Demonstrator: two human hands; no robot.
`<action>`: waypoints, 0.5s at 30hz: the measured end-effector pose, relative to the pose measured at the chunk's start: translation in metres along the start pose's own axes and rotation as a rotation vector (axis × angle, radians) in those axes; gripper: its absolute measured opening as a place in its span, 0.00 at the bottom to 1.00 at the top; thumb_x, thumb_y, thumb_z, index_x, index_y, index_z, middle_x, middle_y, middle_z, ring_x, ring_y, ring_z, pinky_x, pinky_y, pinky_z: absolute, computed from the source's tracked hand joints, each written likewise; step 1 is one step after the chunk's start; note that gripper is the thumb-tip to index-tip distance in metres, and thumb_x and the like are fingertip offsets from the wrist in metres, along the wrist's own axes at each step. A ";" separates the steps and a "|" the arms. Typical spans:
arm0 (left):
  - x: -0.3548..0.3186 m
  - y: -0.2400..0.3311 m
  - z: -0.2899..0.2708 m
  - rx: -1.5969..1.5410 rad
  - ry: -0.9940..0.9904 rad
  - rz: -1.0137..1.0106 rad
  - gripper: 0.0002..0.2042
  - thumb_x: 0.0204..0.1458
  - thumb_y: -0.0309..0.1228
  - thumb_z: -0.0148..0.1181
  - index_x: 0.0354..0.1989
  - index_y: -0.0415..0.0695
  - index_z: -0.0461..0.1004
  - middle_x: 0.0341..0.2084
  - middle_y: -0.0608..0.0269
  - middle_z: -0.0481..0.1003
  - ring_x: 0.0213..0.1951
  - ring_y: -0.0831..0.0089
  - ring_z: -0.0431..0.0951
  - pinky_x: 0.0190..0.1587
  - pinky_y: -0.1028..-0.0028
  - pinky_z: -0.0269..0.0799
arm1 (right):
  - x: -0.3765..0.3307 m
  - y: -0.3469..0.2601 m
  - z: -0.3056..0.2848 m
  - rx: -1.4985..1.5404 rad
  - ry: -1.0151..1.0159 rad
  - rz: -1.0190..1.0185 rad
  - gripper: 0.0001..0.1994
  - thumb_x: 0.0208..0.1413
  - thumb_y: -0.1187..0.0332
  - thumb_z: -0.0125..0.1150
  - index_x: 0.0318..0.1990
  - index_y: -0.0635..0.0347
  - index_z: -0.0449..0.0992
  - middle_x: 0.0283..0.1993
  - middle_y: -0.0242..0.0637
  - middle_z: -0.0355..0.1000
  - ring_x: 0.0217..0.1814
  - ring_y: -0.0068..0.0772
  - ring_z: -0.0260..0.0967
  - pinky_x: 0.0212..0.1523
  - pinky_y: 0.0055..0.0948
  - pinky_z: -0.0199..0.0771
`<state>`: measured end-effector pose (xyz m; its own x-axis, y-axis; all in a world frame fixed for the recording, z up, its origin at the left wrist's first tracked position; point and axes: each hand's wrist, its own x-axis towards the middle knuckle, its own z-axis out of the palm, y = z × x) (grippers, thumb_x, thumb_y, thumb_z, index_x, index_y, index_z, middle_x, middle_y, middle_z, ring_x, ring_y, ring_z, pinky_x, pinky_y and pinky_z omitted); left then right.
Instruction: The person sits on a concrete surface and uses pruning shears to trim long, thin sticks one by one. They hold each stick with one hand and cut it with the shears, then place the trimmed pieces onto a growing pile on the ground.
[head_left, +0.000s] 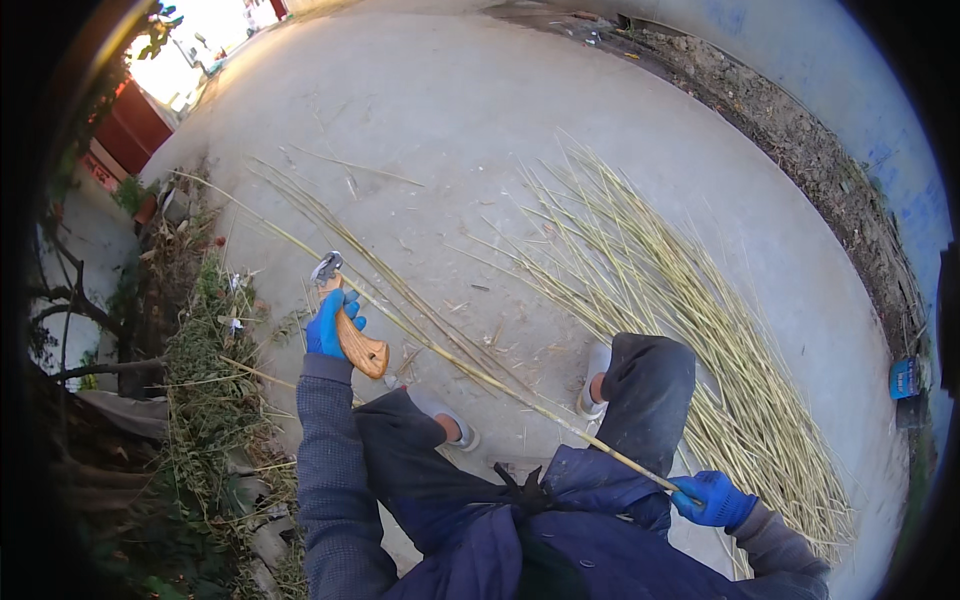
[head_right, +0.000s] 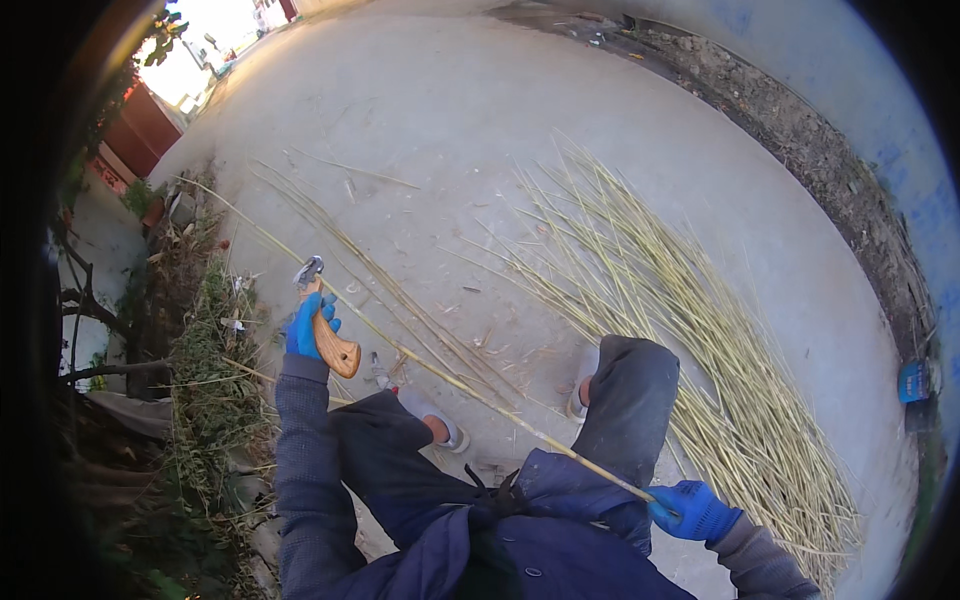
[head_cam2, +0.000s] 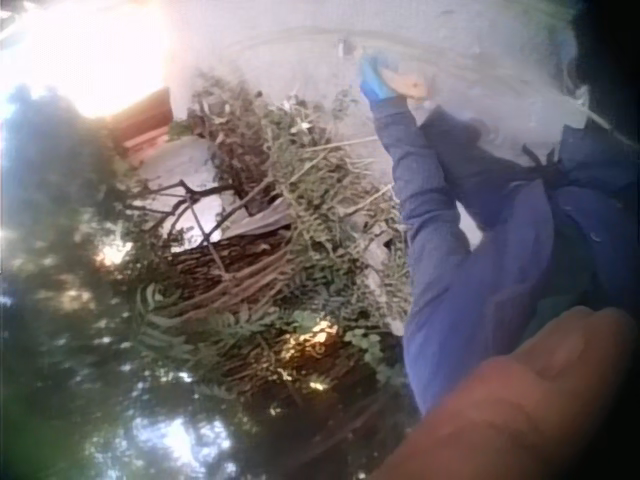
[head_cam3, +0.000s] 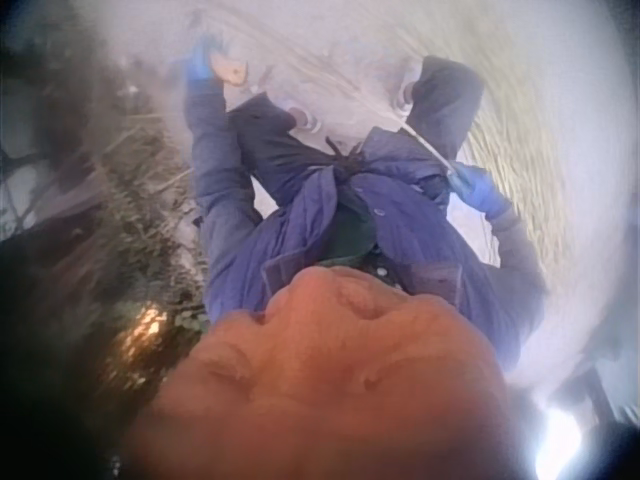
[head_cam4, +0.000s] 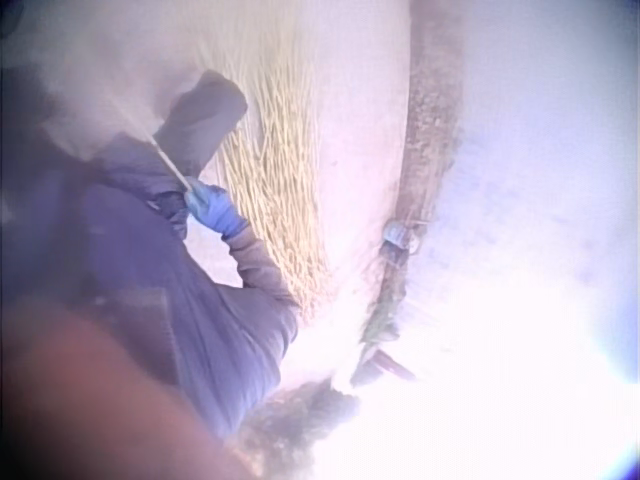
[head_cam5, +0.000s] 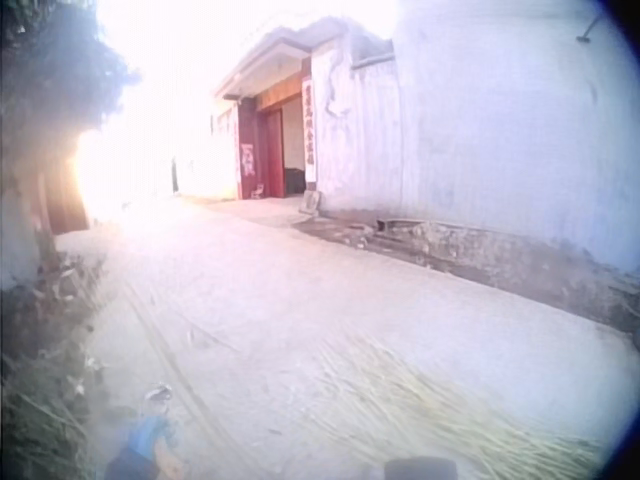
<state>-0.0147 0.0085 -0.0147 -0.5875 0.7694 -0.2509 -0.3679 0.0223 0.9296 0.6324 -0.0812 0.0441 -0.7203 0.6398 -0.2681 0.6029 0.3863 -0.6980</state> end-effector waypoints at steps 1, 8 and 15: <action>-0.010 -0.004 0.013 -0.010 -0.027 0.001 0.24 0.56 0.40 0.63 0.57 0.39 0.69 0.44 0.59 0.77 0.41 0.71 0.76 0.40 0.68 0.76 | 0.010 -0.006 -0.006 0.080 -0.040 0.084 0.17 0.60 0.66 0.58 0.56 0.57 0.74 0.27 0.42 0.76 0.26 0.42 0.76 0.31 0.35 0.77; -0.129 -0.048 0.124 -0.007 -0.216 -0.245 0.19 0.58 0.38 0.61 0.50 0.35 0.74 0.35 0.56 0.78 0.30 0.69 0.78 0.30 0.70 0.78 | 0.196 -0.061 -0.003 0.301 -0.014 0.050 0.19 0.66 0.59 0.51 0.60 0.57 0.69 0.28 0.38 0.76 0.30 0.34 0.77 0.35 0.34 0.77; -0.083 -0.059 0.086 -0.123 -0.240 -0.155 0.20 0.56 0.37 0.62 0.51 0.35 0.74 0.37 0.56 0.78 0.33 0.68 0.78 0.34 0.70 0.78 | 0.188 -0.037 0.041 -0.010 0.244 -0.353 0.08 0.61 0.66 0.55 0.43 0.59 0.73 0.24 0.48 0.72 0.23 0.50 0.72 0.25 0.45 0.71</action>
<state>0.1175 -0.0016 -0.0252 -0.3361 0.8917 -0.3031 -0.5329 0.0853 0.8419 0.4612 -0.0024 -0.0075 -0.7814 0.6053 0.1519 0.3382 0.6153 -0.7121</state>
